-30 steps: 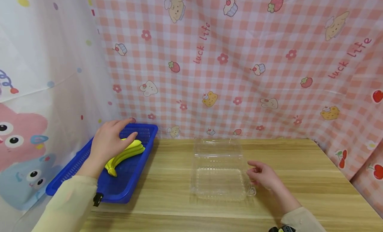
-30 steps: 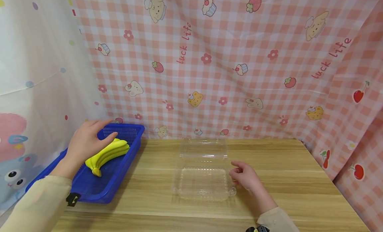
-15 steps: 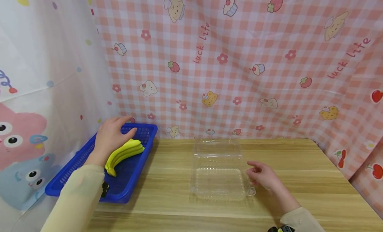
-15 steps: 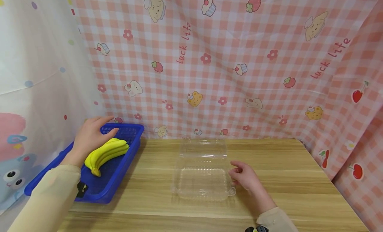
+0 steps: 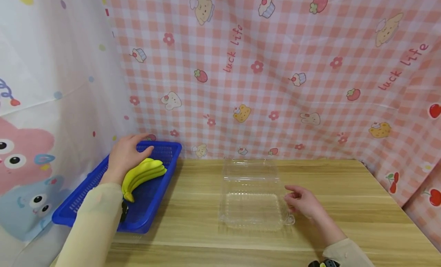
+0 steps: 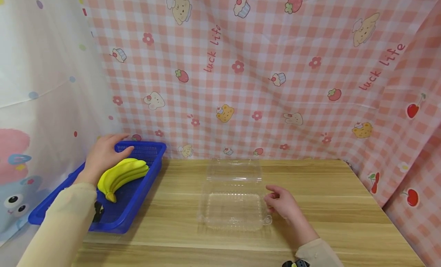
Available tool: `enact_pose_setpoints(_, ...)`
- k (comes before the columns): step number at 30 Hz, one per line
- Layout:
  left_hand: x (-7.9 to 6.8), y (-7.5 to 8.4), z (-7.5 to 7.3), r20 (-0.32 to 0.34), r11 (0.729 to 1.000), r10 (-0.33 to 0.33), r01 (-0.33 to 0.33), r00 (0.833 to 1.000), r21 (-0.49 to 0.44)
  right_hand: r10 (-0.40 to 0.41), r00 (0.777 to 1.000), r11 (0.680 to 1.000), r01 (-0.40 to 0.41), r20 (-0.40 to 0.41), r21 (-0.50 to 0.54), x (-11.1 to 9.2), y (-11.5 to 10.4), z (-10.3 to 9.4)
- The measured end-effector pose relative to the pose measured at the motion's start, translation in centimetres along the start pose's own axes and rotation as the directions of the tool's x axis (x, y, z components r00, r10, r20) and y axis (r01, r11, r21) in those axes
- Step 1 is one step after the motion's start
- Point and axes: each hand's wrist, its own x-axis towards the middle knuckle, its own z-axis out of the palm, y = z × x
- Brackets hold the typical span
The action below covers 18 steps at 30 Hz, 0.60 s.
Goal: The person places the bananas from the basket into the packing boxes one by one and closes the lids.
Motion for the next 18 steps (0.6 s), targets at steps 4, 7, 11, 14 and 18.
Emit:
enact_pose_setpoints(4,0.2,-0.8,0.3,-0.013,1.000,-0.008,0.008,1.000,-0.002,0.003,1.000,1.000,-0.003,0.001,-0.005,0.0,0.0,0.0)
enact_pose_setpoints(7,0.3,-1.3,0.7,-0.015,1.000,-0.021,0.021,1.000,-0.007,0.009,1.000,1.000,-0.009,-0.001,0.003,-0.1,-0.1,0.0)
enact_pose_setpoints(11,0.3,-2.1,1.6,-0.031,1.000,-0.031,0.031,0.999,-0.004,0.013,1.000,1.000,-0.013,-0.003,0.013,-0.2,-0.2,0.0)
enact_pose_setpoints(14,0.1,-2.6,2.3,-0.058,1.000,-0.019,0.020,0.998,0.006,0.013,1.000,1.000,-0.013,0.002,0.018,-0.3,-0.2,0.1)
enact_pose_setpoints(18,0.0,-3.1,3.0,-0.075,1.000,-0.002,0.003,0.997,0.018,0.014,1.000,1.000,-0.014,0.005,0.022,-0.3,-0.1,0.0)
